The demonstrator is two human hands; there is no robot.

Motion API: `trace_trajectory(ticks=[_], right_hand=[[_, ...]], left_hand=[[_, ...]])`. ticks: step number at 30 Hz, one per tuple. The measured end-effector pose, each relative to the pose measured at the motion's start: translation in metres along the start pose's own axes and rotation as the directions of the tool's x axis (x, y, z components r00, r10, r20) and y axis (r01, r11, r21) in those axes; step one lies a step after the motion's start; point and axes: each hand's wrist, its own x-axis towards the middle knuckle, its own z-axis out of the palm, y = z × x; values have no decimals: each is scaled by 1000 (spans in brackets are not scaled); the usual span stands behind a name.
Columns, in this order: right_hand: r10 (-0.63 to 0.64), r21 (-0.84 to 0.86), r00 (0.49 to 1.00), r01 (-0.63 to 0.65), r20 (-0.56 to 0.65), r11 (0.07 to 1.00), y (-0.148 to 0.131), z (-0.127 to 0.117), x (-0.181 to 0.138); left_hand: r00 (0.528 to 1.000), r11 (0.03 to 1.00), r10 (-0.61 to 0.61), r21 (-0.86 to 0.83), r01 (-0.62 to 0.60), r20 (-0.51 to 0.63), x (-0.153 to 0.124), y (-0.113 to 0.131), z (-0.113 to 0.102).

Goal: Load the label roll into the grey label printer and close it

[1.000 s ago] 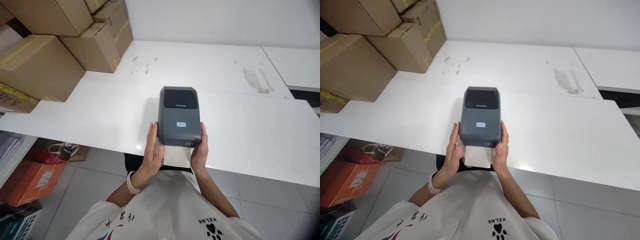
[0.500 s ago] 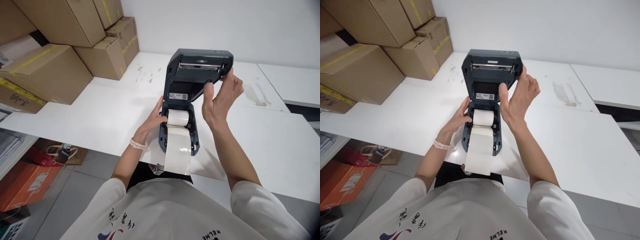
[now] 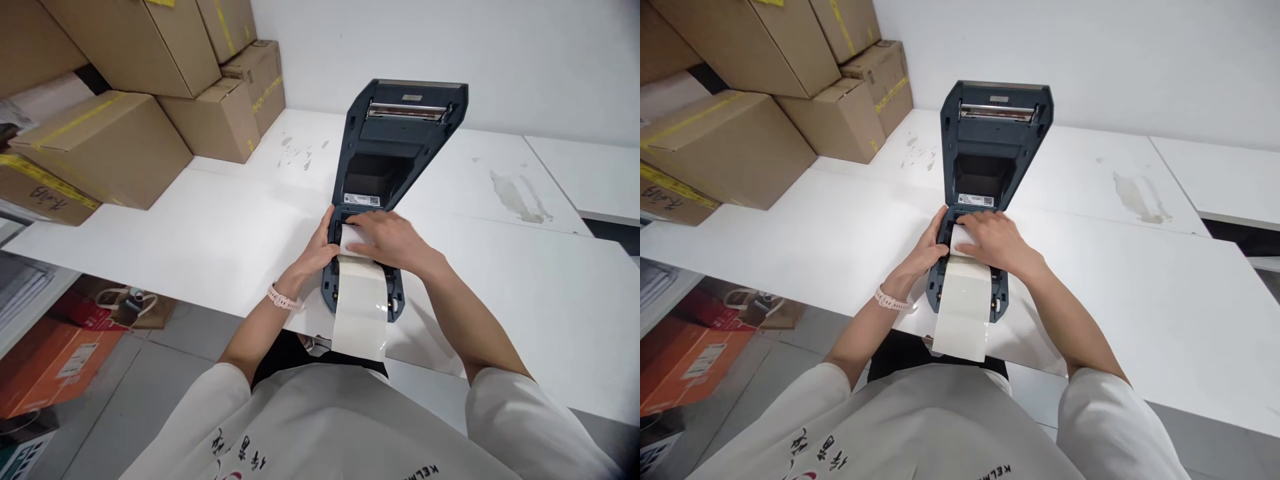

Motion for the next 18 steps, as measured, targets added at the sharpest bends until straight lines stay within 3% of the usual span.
trace_trajectory(ticks=[2,4,7,9,12,15,18], right_hand=[[38,-35,967,-30,251,999,-1,5,7],[70,-17,948,-68,309,998,1,3,11],[7,232,971,-64,239,971,10,-13,-1],[-34,447,992,-25,125,894,19,-29,-23],[79,635,993,-7,-84,772,40,-40,-65],[337,754,915,-60,-219,654,68,-20,-96],[592,866,786,-161,-177,473,94,24,-109]], left_hand=[[999,999,-19,-32,20,26,0,0,0],[999,997,-31,-73,34,31,0,0,0],[999,989,-46,-142,46,4,0,4,1],[998,979,-70,-192,68,-5,-1,8,2],[994,964,-109,-243,108,8,-4,14,4],[992,957,-128,-262,126,13,-6,18,5],[994,961,-112,-254,108,-1,-5,17,6]])
